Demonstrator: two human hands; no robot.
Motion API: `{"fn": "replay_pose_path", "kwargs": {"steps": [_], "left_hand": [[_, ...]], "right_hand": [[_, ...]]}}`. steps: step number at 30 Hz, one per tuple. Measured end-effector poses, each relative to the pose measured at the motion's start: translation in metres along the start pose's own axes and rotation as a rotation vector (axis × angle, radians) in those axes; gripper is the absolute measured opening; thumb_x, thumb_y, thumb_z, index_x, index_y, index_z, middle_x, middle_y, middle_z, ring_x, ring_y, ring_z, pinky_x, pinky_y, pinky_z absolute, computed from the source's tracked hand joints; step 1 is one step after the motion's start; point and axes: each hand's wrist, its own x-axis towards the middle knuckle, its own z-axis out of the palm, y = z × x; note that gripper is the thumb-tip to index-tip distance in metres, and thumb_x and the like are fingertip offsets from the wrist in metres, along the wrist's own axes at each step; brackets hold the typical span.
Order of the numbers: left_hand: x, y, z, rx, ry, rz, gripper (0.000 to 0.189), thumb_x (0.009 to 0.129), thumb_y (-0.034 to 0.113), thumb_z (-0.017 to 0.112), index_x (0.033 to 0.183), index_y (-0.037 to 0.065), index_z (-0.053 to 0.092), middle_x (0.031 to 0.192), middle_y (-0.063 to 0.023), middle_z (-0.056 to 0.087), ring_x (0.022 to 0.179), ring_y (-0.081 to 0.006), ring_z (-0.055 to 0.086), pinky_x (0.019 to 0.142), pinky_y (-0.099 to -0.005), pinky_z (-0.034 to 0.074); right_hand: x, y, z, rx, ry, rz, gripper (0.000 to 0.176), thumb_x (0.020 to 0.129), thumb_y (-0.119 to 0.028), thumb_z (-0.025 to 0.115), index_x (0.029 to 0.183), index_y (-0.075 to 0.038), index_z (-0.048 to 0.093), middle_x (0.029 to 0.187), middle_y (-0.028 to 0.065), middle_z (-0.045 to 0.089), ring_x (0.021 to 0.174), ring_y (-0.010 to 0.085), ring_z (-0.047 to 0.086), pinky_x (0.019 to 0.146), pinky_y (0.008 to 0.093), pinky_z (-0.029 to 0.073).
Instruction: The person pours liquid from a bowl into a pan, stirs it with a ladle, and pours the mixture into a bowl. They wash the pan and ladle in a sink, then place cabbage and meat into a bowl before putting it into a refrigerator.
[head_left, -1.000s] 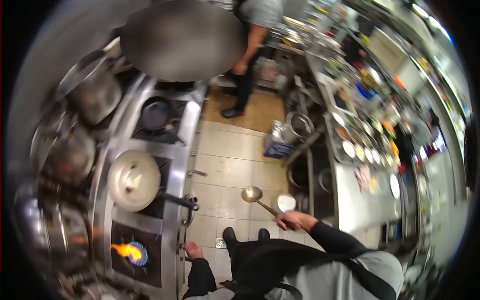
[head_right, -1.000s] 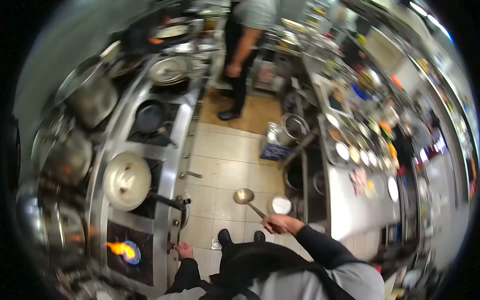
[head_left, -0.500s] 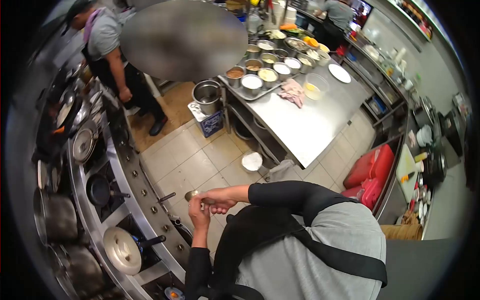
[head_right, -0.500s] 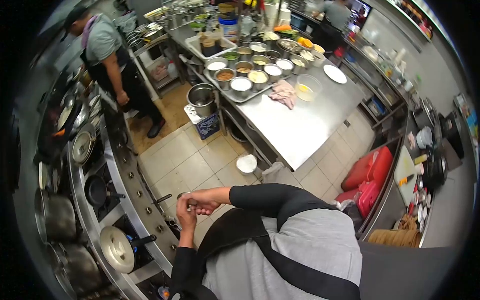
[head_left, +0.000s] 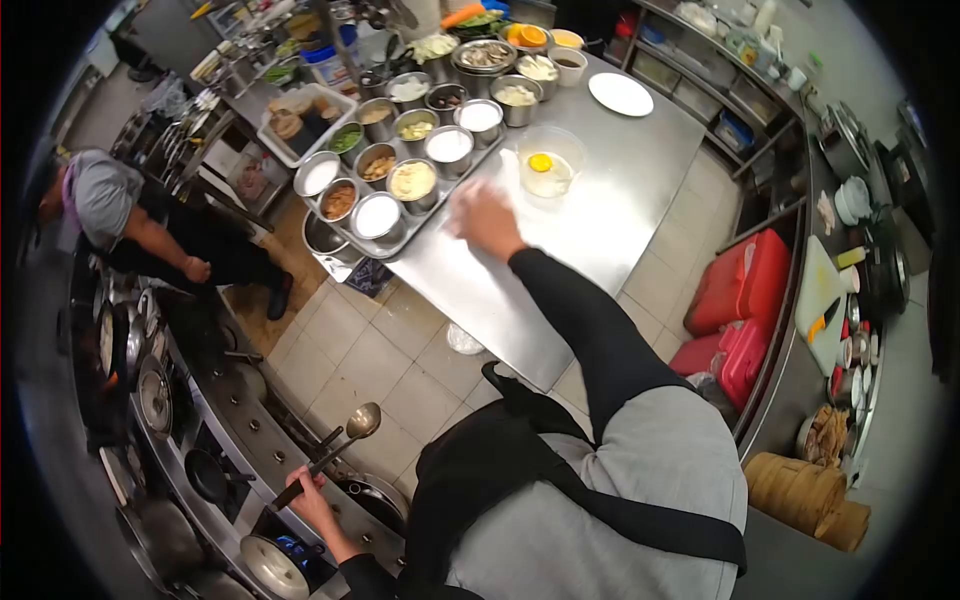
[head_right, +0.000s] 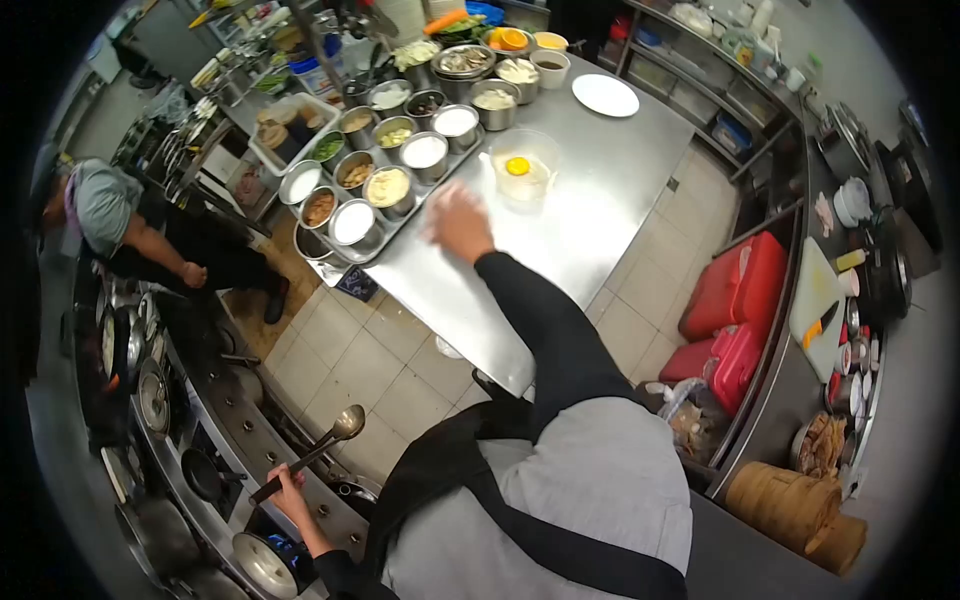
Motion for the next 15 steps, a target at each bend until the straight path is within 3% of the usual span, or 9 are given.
{"fn": "replay_pose_path", "kwargs": {"steps": [1,3,4,6,7,9,12,13,15], "left_hand": [[0.000,0.007,0.007,-0.021,0.041,-0.018,0.014,0.094,0.014,0.062,0.100,0.002,0.064,0.089,-0.0066,0.064,0.067,-0.0138,0.062,0.061,-0.0252,0.055],[0.002,0.010,0.017,-0.036,0.098,-0.032,0.013,0.096,0.015,0.058,0.101,0.004,0.064,0.089,-0.0061,0.064,0.065,-0.0137,0.061,0.060,-0.0253,0.055],[-0.001,0.018,0.024,-0.065,0.116,-0.037,0.014,0.095,0.016,0.059,0.100,0.004,0.064,0.087,-0.0063,0.063,0.066,-0.0141,0.062,0.060,-0.0255,0.054],[0.001,0.033,0.023,-0.154,0.119,-0.052,0.014,0.094,0.016,0.060,0.100,0.004,0.063,0.087,-0.0072,0.063,0.066,-0.0154,0.062,0.060,-0.0265,0.054],[0.000,0.035,0.024,-0.225,0.102,-0.070,0.013,0.094,0.015,0.060,0.100,0.004,0.062,0.089,-0.0078,0.063,0.066,-0.0163,0.062,0.060,-0.0272,0.054],[0.011,0.038,0.021,-0.255,0.077,-0.094,0.012,0.093,0.015,0.061,0.099,0.005,0.061,0.095,-0.0093,0.063,0.069,-0.0191,0.062,0.064,-0.0306,0.055],[0.026,0.052,0.027,-0.310,-0.115,0.054,0.012,0.092,0.018,0.063,0.097,0.007,0.059,0.106,-0.0096,0.059,0.083,-0.0222,0.060,0.074,-0.0344,0.054],[0.019,0.074,0.047,-0.280,0.013,0.038,0.011,0.091,0.015,0.059,0.093,0.004,0.056,0.106,-0.0115,0.053,0.077,-0.0238,0.060,0.069,-0.0340,0.055],[0.018,0.102,0.056,-0.282,-0.036,0.140,0.015,0.089,0.015,0.059,0.091,0.000,0.055,0.105,-0.0131,0.052,0.077,-0.0235,0.059,0.068,-0.0335,0.056]], "right_hand": [[-0.024,-0.017,-0.019,0.097,-0.159,-0.096,0.068,0.079,-0.035,0.068,0.127,0.008,0.046,0.119,0.0282,0.055,0.098,0.0405,0.060,0.089,0.0467,0.048],[-0.084,-0.046,-0.081,0.233,-0.460,-0.101,0.055,0.078,-0.033,0.069,0.120,-0.002,0.052,0.107,0.0200,0.058,0.099,0.0374,0.061,0.085,0.0445,0.051],[-0.128,-0.026,-0.077,0.326,-0.156,-0.354,0.051,0.075,-0.033,0.073,0.119,-0.013,0.056,0.101,0.0149,0.060,0.101,0.0336,0.062,0.084,0.0424,0.053],[-0.170,0.028,-0.110,0.404,-0.326,-0.171,0.045,0.068,-0.037,0.078,0.109,-0.023,0.066,0.111,0.0080,0.061,0.105,0.0277,0.062,0.084,0.0400,0.054],[-0.171,0.066,-0.113,0.400,-0.223,-0.118,0.036,0.070,-0.033,0.077,0.103,-0.020,0.067,0.106,0.0085,0.062,0.106,0.0280,0.063,0.081,0.0404,0.054],[-0.133,0.116,-0.151,0.188,-0.306,0.575,0.039,0.079,-0.034,0.069,0.113,-0.015,0.063,0.109,0.0112,0.062,0.101,0.0315,0.063,0.081,0.0406,0.053],[-0.073,0.225,-0.137,0.002,-0.140,0.462,0.041,0.085,-0.030,0.063,0.123,-0.014,0.061,0.120,0.0162,0.058,0.104,0.0355,0.062,0.090,0.0419,0.051],[-0.052,0.247,-0.134,0.034,-0.154,0.433,0.042,0.085,-0.028,0.063,0.125,-0.014,0.062,0.125,0.0171,0.056,0.104,0.0370,0.062,0.092,0.0421,0.051],[-0.002,0.301,-0.116,0.013,-0.484,0.247,0.041,0.084,-0.027,0.065,0.122,-0.011,0.064,0.121,0.0182,0.060,0.103,0.0390,0.063,0.093,0.0438,0.051]]}}
